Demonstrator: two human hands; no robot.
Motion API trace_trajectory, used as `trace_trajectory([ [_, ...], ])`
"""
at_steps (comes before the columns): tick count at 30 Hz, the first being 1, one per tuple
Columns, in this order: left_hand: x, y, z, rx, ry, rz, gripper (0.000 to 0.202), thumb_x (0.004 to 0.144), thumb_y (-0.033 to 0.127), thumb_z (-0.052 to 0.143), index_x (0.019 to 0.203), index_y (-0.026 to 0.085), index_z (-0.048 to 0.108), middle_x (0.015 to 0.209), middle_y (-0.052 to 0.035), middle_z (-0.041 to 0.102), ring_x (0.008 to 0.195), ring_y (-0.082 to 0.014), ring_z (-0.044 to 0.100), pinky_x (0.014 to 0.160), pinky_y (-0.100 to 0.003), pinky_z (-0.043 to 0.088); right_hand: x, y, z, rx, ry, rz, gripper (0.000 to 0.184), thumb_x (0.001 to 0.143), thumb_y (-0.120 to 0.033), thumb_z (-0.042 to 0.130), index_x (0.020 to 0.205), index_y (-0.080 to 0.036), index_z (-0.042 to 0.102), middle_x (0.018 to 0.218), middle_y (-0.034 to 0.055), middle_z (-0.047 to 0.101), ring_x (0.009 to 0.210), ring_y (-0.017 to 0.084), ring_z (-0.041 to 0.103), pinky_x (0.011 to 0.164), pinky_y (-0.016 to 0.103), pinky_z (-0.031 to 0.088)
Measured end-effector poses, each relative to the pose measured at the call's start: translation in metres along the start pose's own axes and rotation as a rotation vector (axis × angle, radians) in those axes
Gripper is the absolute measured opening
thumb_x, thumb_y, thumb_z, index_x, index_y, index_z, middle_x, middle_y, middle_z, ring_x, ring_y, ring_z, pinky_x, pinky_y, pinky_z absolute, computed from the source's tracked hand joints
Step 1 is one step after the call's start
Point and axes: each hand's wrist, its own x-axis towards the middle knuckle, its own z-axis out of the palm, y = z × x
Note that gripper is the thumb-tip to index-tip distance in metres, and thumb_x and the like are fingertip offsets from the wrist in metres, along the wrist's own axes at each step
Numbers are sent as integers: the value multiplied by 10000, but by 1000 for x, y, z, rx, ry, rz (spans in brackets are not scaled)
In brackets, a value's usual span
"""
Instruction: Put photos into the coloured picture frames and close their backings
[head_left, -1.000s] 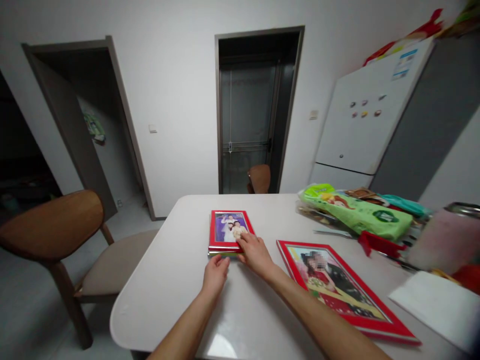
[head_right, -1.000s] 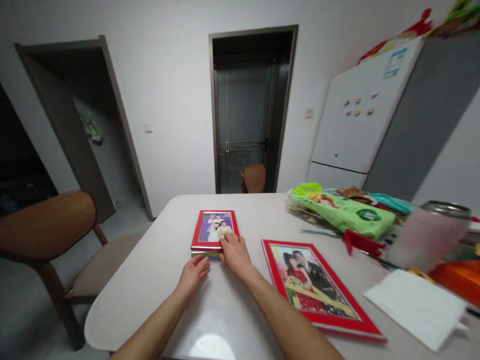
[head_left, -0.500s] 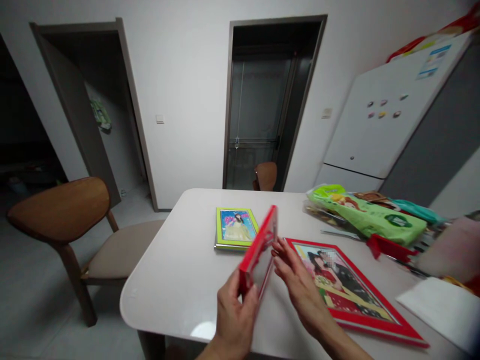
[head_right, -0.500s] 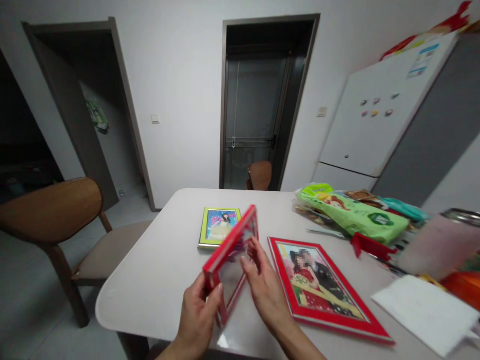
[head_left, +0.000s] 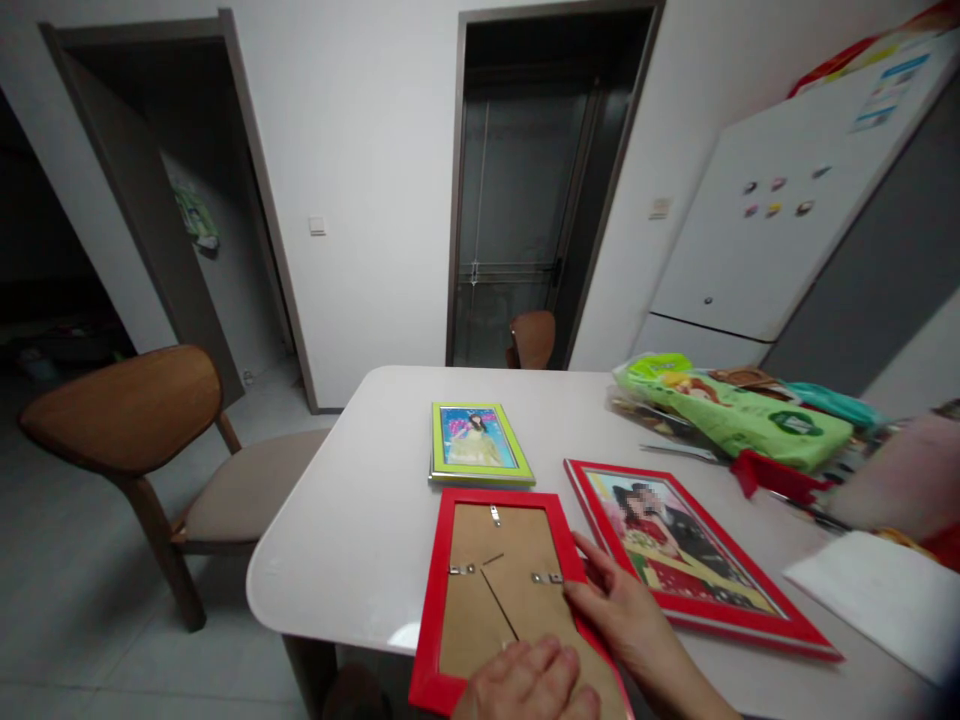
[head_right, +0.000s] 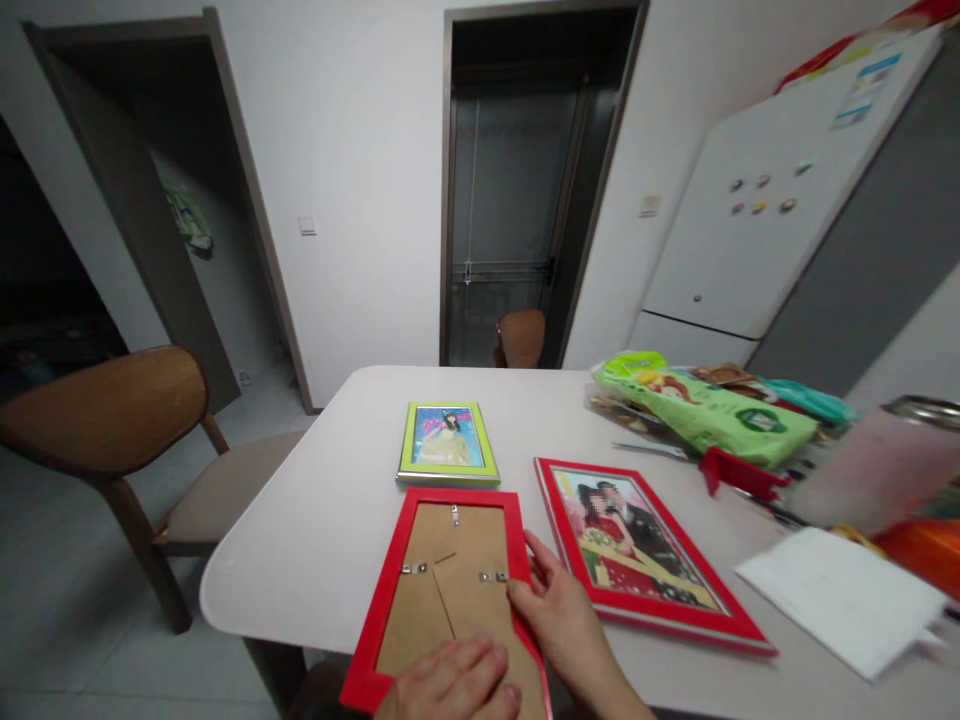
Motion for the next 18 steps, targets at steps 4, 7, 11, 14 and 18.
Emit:
trace_trajectory([
  [4, -2, -8, 3, 47, 66, -42, 240, 823, 166, 369, 727, 196, 586, 732, 27, 686, 712, -102, 637, 663, -168, 492, 20, 20, 6, -540, 76, -214, 587, 607, -195, 466, 1173, -48, 411, 1067, 139, 563, 964, 213, 529, 877, 335, 380],
  [7, -9, -6, 8, 54, 35, -68, 253, 817, 151, 357, 725, 195, 589, 743, 24, 687, 716, -114, 637, 649, -181, 499, 26, 29, 9, -821, 99, -338, 500, 621, -160, 420, 1106, -57, 488, 1097, 143, 528, 1026, 209, 477, 929, 335, 325],
  [11, -22, -6, 10, -24, -188, -60, 200, 811, 177, 380, 840, 200, 577, 862, 3, 675, 826, -133, 613, 701, -203, 494, 27, 32, 11, -996, 79, -387, 450, 645, -149, 414, 1073, -69, 525, 1155, 166, 472, 1055, 232, 448, 924, 360, 329],
  [14, -20, -23, -7, -204, -433, -133, 281, 762, 343, 464, 977, 179, 539, 991, -51, 630, 934, -178, 566, 776, -255, 476, 27, 30, 11, -1035, 64, -414, 414, 649, -132, 423, 1040, -93, 553, 1200, 163, 437, 1082, 235, 427, 924, 364, 329],
  [18, -8, -63, -36, -115, -664, -668, 493, 707, 273, 484, 1164, 99, 420, 1215, -146, 446, 1131, -262, 386, 942, -423, 319, 28, 23, 13, -1047, 26, -428, 318, 684, -144, 427, 938, -128, 618, 1177, 149, 468, 1059, 237, 443, 903, 367, 343],
])
